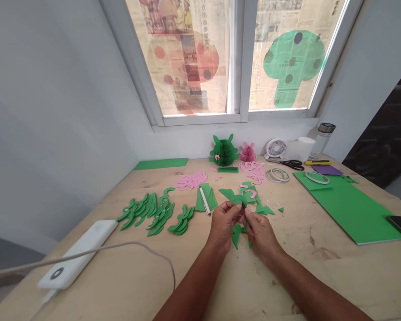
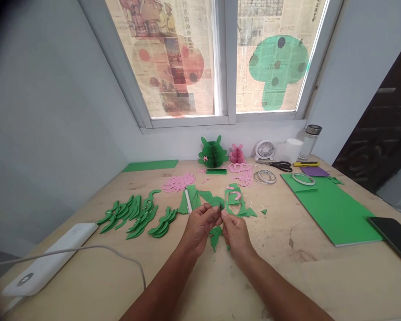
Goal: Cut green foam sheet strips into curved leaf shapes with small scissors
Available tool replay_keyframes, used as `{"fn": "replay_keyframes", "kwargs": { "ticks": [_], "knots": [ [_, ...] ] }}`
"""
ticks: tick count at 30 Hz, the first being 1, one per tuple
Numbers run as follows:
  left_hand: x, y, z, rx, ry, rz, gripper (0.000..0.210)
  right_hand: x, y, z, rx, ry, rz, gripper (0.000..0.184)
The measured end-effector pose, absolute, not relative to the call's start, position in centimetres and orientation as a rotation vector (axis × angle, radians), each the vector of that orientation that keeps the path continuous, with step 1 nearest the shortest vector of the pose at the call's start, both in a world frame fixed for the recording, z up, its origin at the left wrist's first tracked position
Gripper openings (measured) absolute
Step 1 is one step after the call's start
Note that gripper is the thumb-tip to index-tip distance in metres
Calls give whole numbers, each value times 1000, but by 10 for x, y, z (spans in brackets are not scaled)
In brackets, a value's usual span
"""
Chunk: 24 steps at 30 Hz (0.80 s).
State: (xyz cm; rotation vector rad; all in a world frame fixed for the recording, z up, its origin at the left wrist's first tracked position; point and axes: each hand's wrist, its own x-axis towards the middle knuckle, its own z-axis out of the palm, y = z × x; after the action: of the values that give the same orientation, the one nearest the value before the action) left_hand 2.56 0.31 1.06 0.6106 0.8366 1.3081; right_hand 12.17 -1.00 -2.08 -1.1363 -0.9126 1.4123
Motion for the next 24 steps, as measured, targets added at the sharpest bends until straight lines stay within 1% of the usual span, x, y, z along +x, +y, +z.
{"fn": "replay_keyframes", "kwargs": {
  "ticks": [4,14,24],
  "knots": [
    [26,4,12,621,842,1304,25,122,-10,-22,-1131,-906,1426,46],
    [26,6,6,569,780,1358,27,120,-13,-22,-1135,-894,1455,45],
    [23,9,6,572,926,1459,26,118,-15,-19,-1155,-884,1498,44]
  ]
}}
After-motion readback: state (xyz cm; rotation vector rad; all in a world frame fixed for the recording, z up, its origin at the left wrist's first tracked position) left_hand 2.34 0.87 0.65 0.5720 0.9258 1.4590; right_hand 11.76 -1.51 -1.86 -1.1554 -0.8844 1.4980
